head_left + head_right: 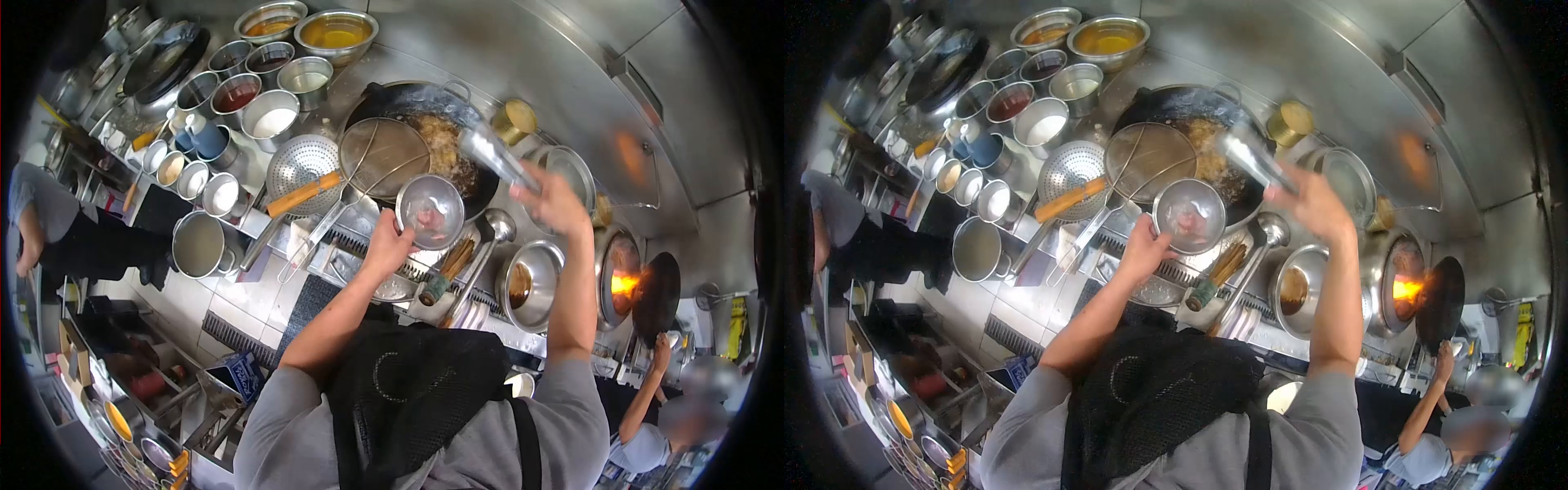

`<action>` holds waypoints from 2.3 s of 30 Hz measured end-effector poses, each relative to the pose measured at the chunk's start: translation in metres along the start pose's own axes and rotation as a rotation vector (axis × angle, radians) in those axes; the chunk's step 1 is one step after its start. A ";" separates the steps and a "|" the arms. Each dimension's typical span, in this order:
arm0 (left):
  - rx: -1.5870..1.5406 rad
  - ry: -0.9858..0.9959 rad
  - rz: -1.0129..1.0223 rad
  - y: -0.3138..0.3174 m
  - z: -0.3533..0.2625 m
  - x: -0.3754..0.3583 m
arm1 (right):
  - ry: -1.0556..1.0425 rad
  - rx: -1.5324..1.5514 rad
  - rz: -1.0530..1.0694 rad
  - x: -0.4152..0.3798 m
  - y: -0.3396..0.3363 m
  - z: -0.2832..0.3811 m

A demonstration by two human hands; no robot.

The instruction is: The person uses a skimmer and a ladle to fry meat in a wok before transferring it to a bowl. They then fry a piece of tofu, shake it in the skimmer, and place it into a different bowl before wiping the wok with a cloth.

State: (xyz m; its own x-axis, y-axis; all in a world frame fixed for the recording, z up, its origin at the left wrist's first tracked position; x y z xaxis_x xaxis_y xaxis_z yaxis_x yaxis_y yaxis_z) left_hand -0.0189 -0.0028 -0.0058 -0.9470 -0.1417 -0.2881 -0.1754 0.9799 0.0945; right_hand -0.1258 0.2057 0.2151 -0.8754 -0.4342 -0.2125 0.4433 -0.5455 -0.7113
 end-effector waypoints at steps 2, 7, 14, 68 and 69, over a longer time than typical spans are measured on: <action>0.117 0.067 -0.045 0.007 -0.016 0.008 | -0.095 -0.085 0.081 -0.020 0.009 -0.008; 0.176 0.180 -0.056 -0.001 -0.005 -0.002 | -0.064 -0.375 0.143 -0.036 0.096 -0.040; 0.416 0.323 -0.184 0.005 0.016 0.020 | 0.071 -0.353 0.090 -0.055 0.090 -0.036; -0.686 0.210 -0.823 -0.225 0.070 -0.260 | -0.339 0.024 -0.389 -0.045 0.188 -0.179; -0.684 0.162 -0.971 -0.219 0.080 -0.305 | -0.304 0.090 -0.363 -0.063 0.196 -0.176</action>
State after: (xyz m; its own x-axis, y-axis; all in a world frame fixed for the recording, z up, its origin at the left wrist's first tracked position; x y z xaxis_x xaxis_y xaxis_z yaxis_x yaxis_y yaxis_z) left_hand 0.3304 -0.1631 -0.0149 -0.3543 -0.8450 -0.4006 -0.8957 0.1835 0.4051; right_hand -0.0173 0.2522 -0.0291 -0.8864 -0.3871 0.2536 0.1465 -0.7546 -0.6396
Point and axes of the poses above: each hand's wrist, its own x-axis towards the middle knuckle, its own y-axis out of the palm, z = x × y, the point moved 2 cm from there along x, towards the middle knuckle, and after that the axes turned 10 degrees about x, right-handed, at the moved point
